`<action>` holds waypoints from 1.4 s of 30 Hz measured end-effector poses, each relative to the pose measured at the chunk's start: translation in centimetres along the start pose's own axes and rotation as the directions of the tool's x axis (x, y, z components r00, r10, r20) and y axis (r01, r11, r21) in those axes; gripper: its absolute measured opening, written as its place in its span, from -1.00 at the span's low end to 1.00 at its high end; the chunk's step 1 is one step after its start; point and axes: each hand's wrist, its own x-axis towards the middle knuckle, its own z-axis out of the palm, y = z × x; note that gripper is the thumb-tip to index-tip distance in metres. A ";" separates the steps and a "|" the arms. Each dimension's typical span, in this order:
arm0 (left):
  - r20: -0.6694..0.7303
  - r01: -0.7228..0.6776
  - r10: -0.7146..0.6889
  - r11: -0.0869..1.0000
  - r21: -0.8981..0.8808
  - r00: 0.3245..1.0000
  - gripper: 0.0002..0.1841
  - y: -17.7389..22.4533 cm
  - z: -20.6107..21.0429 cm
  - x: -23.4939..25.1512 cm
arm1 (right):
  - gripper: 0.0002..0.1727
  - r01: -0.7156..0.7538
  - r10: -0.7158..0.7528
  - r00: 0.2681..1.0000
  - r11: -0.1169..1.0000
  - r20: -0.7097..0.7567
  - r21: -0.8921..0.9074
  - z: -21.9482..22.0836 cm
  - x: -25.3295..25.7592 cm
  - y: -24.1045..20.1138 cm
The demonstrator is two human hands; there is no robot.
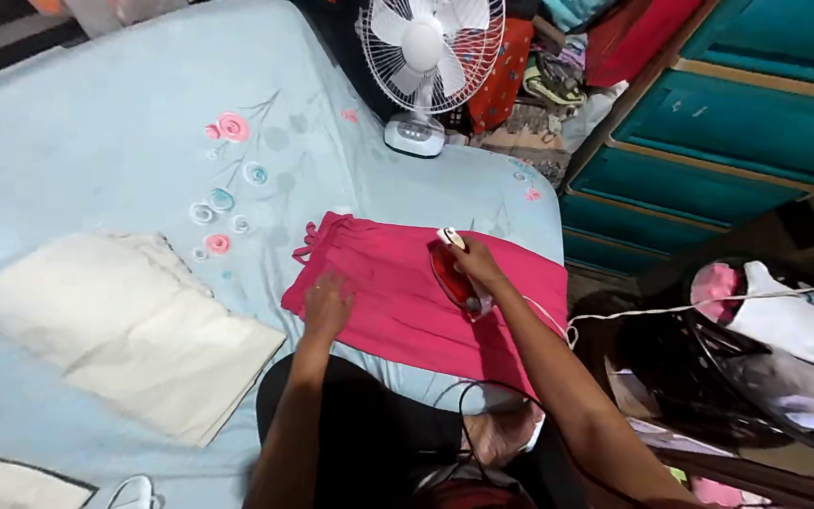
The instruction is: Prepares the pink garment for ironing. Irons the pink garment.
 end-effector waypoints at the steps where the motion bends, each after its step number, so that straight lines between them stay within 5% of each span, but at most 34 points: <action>1: -0.088 0.039 -0.040 0.999 -0.016 0.995 -0.57 -1.3 -0.4 0.3 | -0.50 -0.007 0.007 1.000 1.000 0.004 0.009 -0.4 -1.5 1.0; 4: -0.217 0.193 -0.211 0.976 -0.100 0.953 -0.51 -4.2 -0.6 1.2 | -0.53 0.022 -0.022 1.000 1.000 0.020 0.013 -1.8 -6.2 4.4; 7: -0.141 0.330 -0.347 0.935 -0.132 0.927 -0.45 -4.6 -0.5 1.8 | -0.55 0.086 -0.085 0.996 0.996 0.020 -0.035 -3.0 -9.9 6.7; 12: -0.093 0.403 -0.428 0.891 -0.210 0.899 -0.47 -4.8 -0.4 2.5 | -0.54 0.270 -0.267 0.962 0.960 0.052 -0.079 -2.1 -12.6 4.0; 18: -0.098 0.425 -0.458 0.872 -0.245 0.884 -0.50 -5.1 -0.3 2.8 | -0.49 0.255 -0.234 0.962 0.954 0.144 -0.156 6.9 -6.9 -3.0; 24: -0.113 0.406 -0.452 0.866 -0.291 0.885 -0.49 -5.4 -0.1 2.8 | -0.45 0.137 -0.133 0.989 0.988 0.071 -0.064 9.6 3.3 -7.4; 34: -0.090 0.413 -0.459 0.856 -0.310 0.884 -0.52 -5.2 -0.6 2.7 | -0.52 0.213 -0.171 0.945 0.969 0.277 -0.128 10.8 -3.7 -8.3; 42: -0.085 0.421 -0.472 0.844 -0.334 0.878 -0.52 -5.5 -0.6 2.7 | -0.47 0.243 -0.218 0.956 0.963 0.194 -0.116 14.5 1.5 -11.7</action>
